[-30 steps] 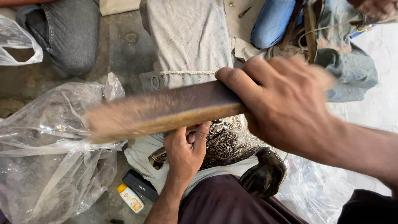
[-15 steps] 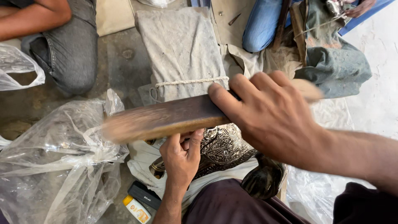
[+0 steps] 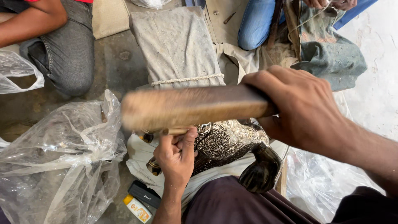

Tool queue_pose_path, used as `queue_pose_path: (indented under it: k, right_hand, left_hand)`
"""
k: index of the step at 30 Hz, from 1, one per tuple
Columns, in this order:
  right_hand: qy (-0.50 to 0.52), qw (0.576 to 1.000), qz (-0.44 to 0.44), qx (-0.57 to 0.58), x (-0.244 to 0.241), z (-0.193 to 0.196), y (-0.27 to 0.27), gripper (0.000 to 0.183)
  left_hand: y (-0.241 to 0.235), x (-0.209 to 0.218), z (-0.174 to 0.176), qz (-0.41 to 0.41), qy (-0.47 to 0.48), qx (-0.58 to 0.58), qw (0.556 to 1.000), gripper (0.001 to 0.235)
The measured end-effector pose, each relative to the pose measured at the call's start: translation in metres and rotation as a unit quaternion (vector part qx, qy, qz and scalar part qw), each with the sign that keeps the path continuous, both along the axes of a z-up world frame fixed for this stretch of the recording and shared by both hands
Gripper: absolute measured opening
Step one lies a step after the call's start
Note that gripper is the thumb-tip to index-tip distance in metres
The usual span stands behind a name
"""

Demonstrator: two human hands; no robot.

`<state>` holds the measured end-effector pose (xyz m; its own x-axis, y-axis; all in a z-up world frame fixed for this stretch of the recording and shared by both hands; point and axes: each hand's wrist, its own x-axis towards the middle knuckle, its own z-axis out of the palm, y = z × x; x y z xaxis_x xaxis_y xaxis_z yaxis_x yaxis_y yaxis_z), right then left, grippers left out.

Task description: The person uses a small metal chisel and a wooden mallet to engrave intricate patterns into a silver-colored metal object shaped like an elephant. The workpiece rests on the person's lap while they repeatedly strike the chisel to create detailed designs.

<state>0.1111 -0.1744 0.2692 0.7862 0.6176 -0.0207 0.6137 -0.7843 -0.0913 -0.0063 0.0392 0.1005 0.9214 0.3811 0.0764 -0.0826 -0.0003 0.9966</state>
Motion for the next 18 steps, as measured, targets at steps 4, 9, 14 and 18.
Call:
queue_pose_path:
  k: [4,9,14,18]
  right_hand:
    - [-0.183,0.981,0.009,-0.069,0.002,0.002,-0.009,0.046]
    - [-0.163,0.984,0.006,-0.071,0.004,0.002,-0.006,0.039]
    - [-0.068,0.997,0.043,-0.023,0.005,-0.001,0.009,0.039]
    - [-0.057,0.986,0.081,-0.132,0.006,0.002,0.023,0.032]
  left_hand:
    - [-0.010,0.004,-0.004,-0.021,-0.077,0.114,0.990,0.016]
    - [-0.020,0.002,-0.010,-0.006,-0.151,0.156,0.976,0.014]
    - [-0.023,0.001,-0.018,0.014,-0.107,0.205,0.973,0.018]
    - [-0.020,-0.002,-0.019,0.011,-0.074,0.257,0.963,0.017]
